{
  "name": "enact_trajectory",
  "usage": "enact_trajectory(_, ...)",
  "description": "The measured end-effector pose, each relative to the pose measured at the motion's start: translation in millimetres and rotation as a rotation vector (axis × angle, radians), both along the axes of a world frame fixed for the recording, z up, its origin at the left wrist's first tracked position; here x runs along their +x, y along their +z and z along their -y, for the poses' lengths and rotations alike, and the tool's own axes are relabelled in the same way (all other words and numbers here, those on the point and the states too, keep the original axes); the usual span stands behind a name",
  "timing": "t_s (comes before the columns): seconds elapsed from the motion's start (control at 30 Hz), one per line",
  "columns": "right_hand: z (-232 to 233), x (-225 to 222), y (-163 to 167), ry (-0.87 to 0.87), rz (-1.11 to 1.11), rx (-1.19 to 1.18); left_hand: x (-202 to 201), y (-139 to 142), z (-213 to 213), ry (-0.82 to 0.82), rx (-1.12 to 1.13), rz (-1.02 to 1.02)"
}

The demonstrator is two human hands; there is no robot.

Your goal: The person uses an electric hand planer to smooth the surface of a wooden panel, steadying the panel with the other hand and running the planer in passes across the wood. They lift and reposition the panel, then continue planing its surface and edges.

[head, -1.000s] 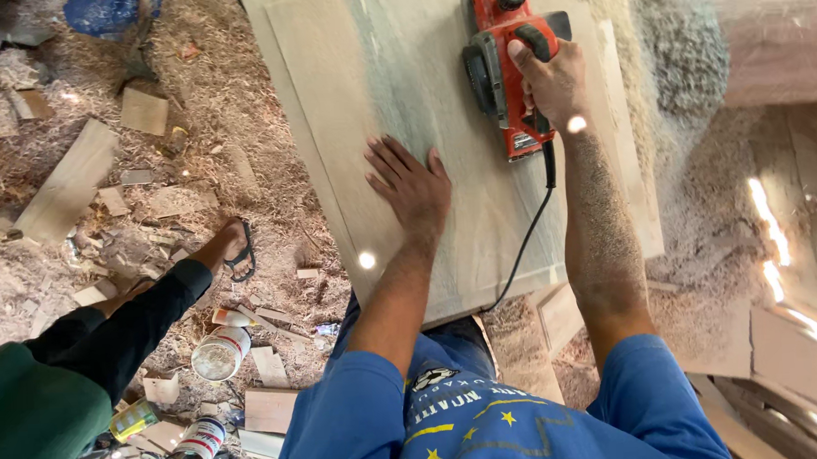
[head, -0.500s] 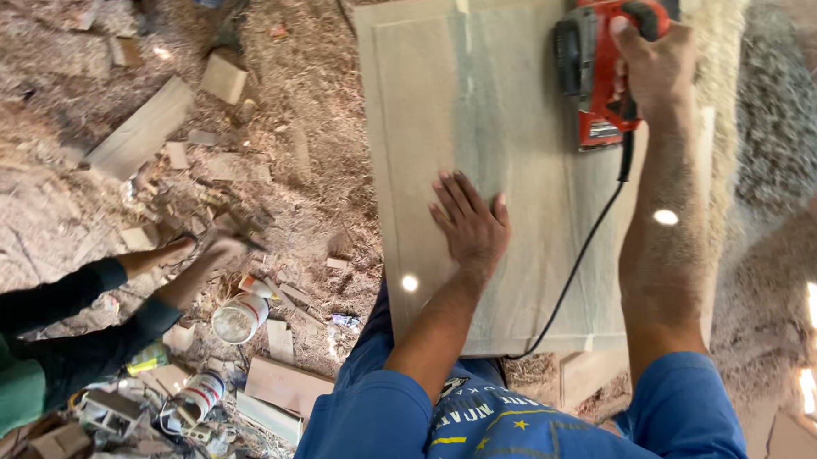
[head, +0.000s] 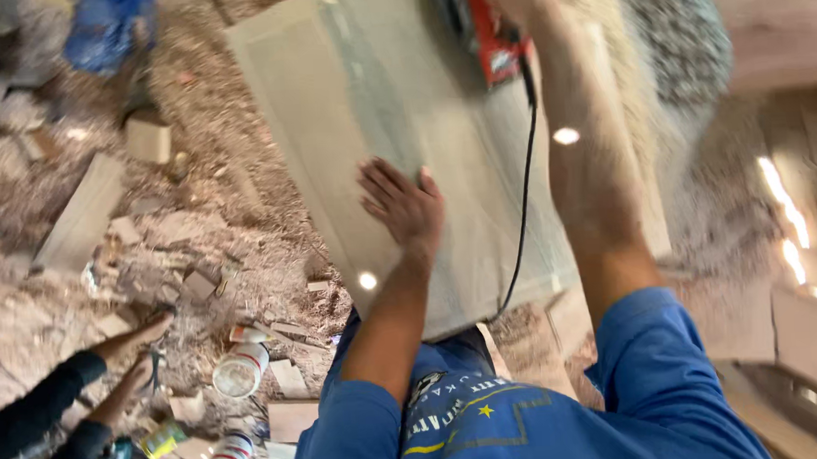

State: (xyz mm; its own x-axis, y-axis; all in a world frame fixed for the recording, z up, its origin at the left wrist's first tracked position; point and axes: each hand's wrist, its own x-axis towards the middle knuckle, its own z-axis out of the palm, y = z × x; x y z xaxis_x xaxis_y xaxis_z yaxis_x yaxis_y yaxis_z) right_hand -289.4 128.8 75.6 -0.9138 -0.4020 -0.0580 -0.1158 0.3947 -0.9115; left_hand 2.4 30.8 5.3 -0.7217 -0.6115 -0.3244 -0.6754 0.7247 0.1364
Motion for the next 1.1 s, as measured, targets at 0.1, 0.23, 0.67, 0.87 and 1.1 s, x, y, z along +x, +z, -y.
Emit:
enact_trajectory(0.1, -57, 81, 20, 0.024, -0.311, 0.222, 4, 3, -5, -0.004, -0.009, -0.027)
enact_trajectory(0.23, -175, 263, 55, -0.077, 0.023, 0.077, 10, 3, -10, -0.028, -0.072, -0.043)
enact_trajectory(0.67, -304, 461, 52, -0.267, 0.565, 0.321, 25, -6, -24, -0.035, -0.102, 0.043)
enact_trajectory(0.87, -280, 418, 55, -0.319, 0.734, 0.341, 25, -11, -24, -0.033, -0.136, 0.005)
enact_trajectory(1.1, -263, 359, 40, -0.150, 0.430, 0.301, 26, -14, -25, -0.033, -0.132, -0.037)
